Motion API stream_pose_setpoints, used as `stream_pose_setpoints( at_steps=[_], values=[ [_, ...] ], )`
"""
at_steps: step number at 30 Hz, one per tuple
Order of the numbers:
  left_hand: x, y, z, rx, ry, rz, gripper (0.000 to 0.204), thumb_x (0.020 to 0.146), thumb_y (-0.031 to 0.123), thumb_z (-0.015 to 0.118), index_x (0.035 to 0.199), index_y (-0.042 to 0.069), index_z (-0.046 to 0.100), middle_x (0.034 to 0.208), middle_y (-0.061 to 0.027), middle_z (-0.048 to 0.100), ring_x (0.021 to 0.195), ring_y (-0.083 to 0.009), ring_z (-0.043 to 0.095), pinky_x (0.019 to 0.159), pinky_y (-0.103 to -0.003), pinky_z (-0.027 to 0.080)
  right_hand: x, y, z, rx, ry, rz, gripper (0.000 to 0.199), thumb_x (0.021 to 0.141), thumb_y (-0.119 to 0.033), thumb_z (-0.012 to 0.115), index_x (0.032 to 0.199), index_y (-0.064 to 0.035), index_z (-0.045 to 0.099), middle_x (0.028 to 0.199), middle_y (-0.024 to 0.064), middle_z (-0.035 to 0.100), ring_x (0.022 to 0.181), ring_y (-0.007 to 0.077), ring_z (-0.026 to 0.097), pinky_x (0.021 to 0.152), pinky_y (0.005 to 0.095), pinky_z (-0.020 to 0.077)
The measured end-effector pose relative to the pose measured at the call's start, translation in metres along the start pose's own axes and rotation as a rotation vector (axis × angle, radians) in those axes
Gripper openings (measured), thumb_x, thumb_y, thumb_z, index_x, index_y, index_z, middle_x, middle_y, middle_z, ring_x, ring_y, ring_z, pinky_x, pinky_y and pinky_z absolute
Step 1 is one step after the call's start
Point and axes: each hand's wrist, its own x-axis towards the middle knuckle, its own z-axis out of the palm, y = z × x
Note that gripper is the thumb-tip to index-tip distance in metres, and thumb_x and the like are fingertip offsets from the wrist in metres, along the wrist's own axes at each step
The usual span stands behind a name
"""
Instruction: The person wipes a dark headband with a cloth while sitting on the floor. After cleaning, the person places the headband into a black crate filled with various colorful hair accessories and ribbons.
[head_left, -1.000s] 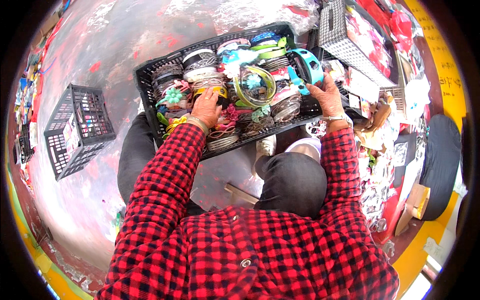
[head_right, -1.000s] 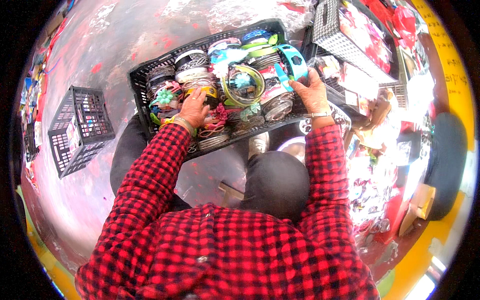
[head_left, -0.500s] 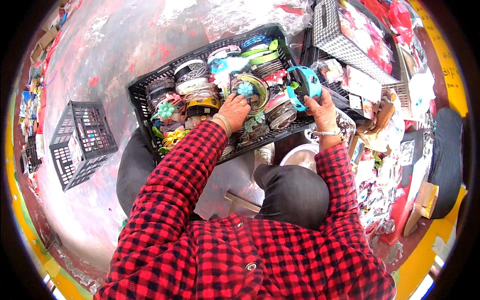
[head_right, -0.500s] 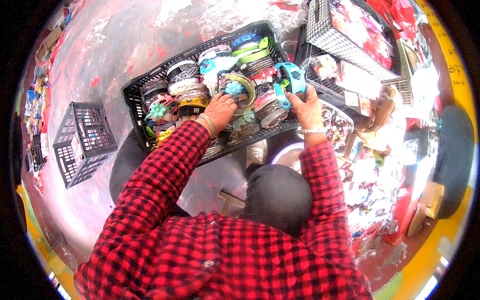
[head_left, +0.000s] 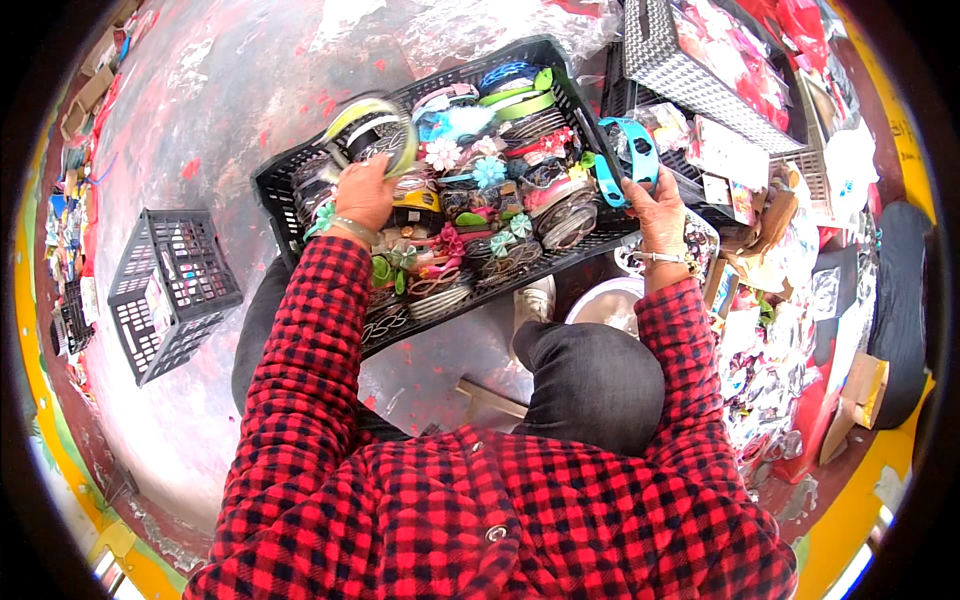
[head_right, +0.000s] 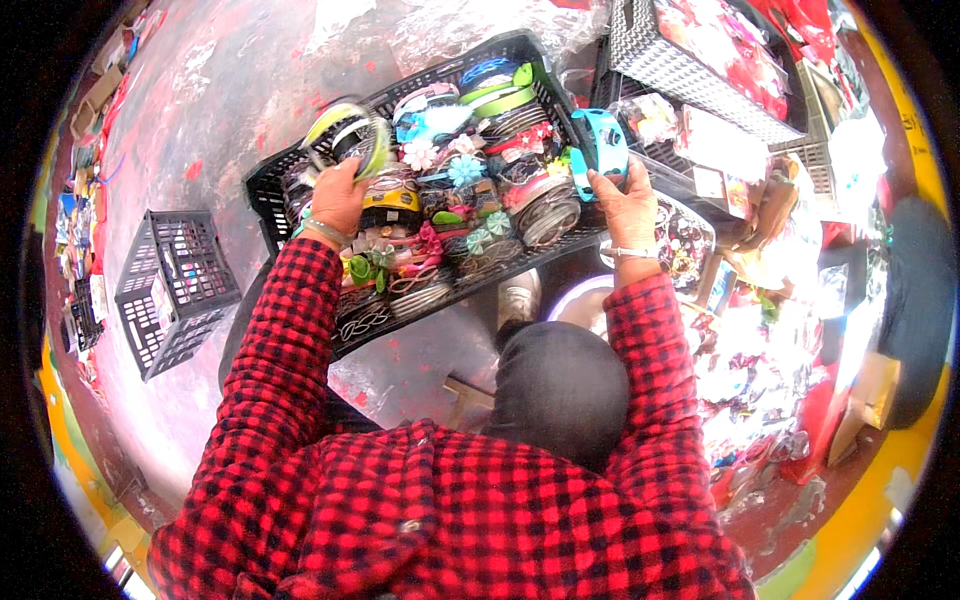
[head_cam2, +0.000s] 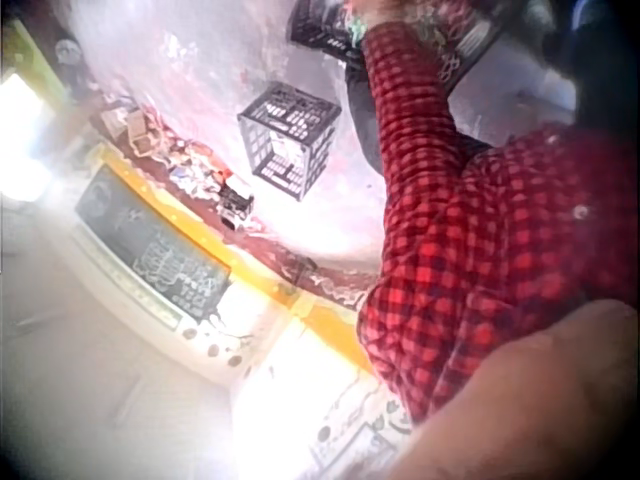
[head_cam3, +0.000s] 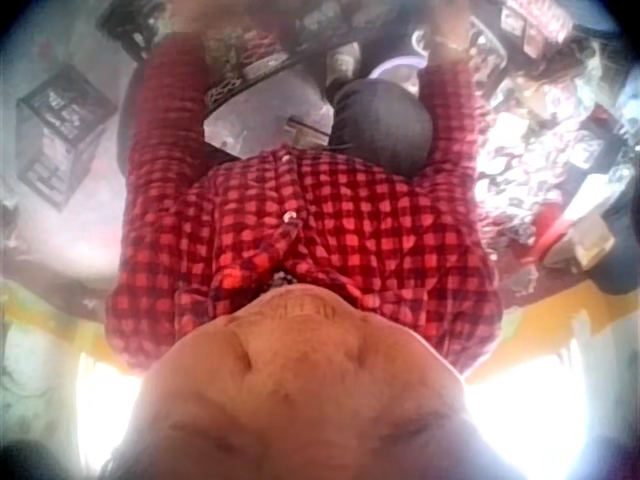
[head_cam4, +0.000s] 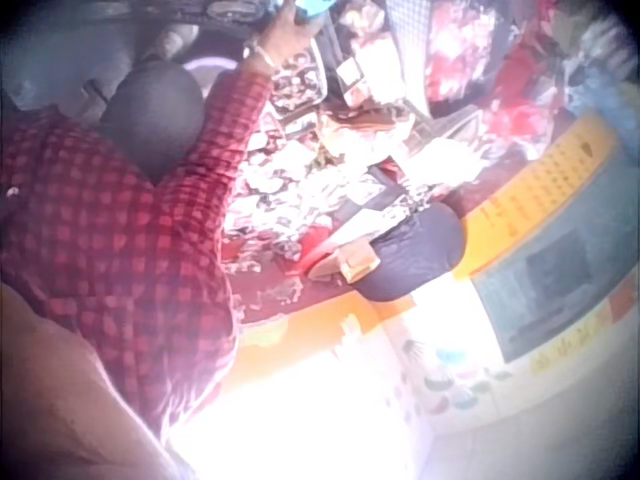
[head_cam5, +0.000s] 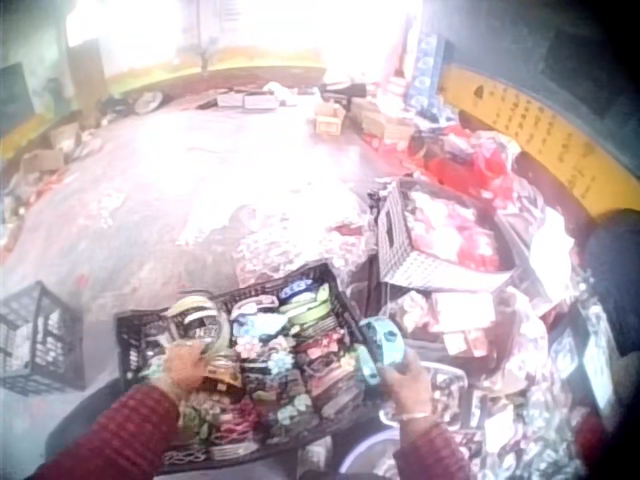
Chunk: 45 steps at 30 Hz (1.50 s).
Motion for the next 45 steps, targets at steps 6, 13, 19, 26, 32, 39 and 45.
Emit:
stream_pose_setpoints(
  at_steps=[6,13,19,26,32,39,45],
  values=[
    [-0.036,-0.072,0.047,0.149,0.017,-0.073,0.034,0.068,0.015,0.067,0.099,0.005,0.057,0.100,-0.0153,0.059,0.098,-0.0343,0.054,0.086,-0.044,0.041,-0.001,-0.006,0.008,-0.040,0.033,-0.049,0.039,0.075,-0.011,0.071,0.109,-0.0079,0.053,0.074,-0.0024,0.056,0.061,0.0056,0.052,0.051,0.0195,0.0437],
    [-0.015,0.034,0.053,-0.115,-0.100,0.205,0.043,0.072,0.007,0.057,0.114,-0.001,0.049,0.116,-0.0185,0.051,0.112,-0.0330,0.046,0.098,-0.039,0.036,-0.003,-0.003,0.014,-0.034,0.029,-0.059,0.040,0.076,-0.009,0.071,0.110,-0.0086,0.050,0.075,-0.0019,0.056,0.063,0.0056,0.052,0.051,0.0193,0.0434],
    [-0.034,0.071,0.102,-0.244,-0.164,0.224,0.046,0.078,0.011,0.056,0.120,-0.003,0.044,0.117,-0.0199,0.048,0.111,-0.0353,0.045,0.097,-0.040,0.036,-0.003,0.002,0.015,0.018,-0.028,-0.023,0.040,0.077,-0.008,0.070,0.111,-0.0072,0.050,0.074,-0.0020,0.056,0.062,0.0052,0.052,0.051,0.0188,0.0424],
    [-0.033,0.074,0.102,-0.329,-0.363,0.152,0.042,0.078,0.008,0.054,0.119,0.003,0.046,0.113,-0.0183,0.049,0.108,-0.0372,0.046,0.091,-0.041,0.040,-0.004,-0.001,0.028,-0.037,-0.071,0.011,0.042,0.077,-0.007,0.070,0.113,-0.0061,0.049,0.073,-0.0016,0.056,0.063,0.0054,0.052,0.052,0.0185,0.0426],
    [-0.044,0.075,0.112,-0.244,-0.430,0.191,0.049,0.077,0.004,0.051,0.125,0.002,0.042,0.124,-0.0198,0.044,0.115,-0.0374,0.043,0.097,-0.041,0.036,-0.004,0.003,0.031,-0.008,-0.128,0.037,0.044,0.076,-0.005,0.070,0.114,-0.0053,0.049,0.077,-0.0001,0.057,0.066,0.0065,0.054,0.054,0.0199,0.0436],
    [-0.043,0.069,0.114,-0.231,-0.368,0.178,0.048,0.075,0.010,0.058,0.122,0.010,0.046,0.123,-0.0208,0.045,0.116,-0.0375,0.043,0.098,-0.041,0.035,-0.011,0.000,0.040,0.026,-0.330,-0.065,0.053,0.076,-0.001,0.069,0.124,-0.0084,0.048,0.092,-0.0016,0.056,0.076,0.0064,0.052,0.068,0.0197,0.0449],
    [-0.035,0.064,0.115,-0.209,-0.384,0.136,0.050,0.071,0.015,0.063,0.120,0.019,0.049,0.122,-0.0230,0.046,0.116,-0.0399,0.042,0.099,-0.045,0.032,-0.021,-0.027,0.046,-0.100,-0.615,-0.010,0.061,0.075,-0.003,0.068,0.132,-0.0078,0.044,0.112,0.0029,0.055,0.097,0.0100,0.050,0.084,0.0256,0.0427]
  ],
)
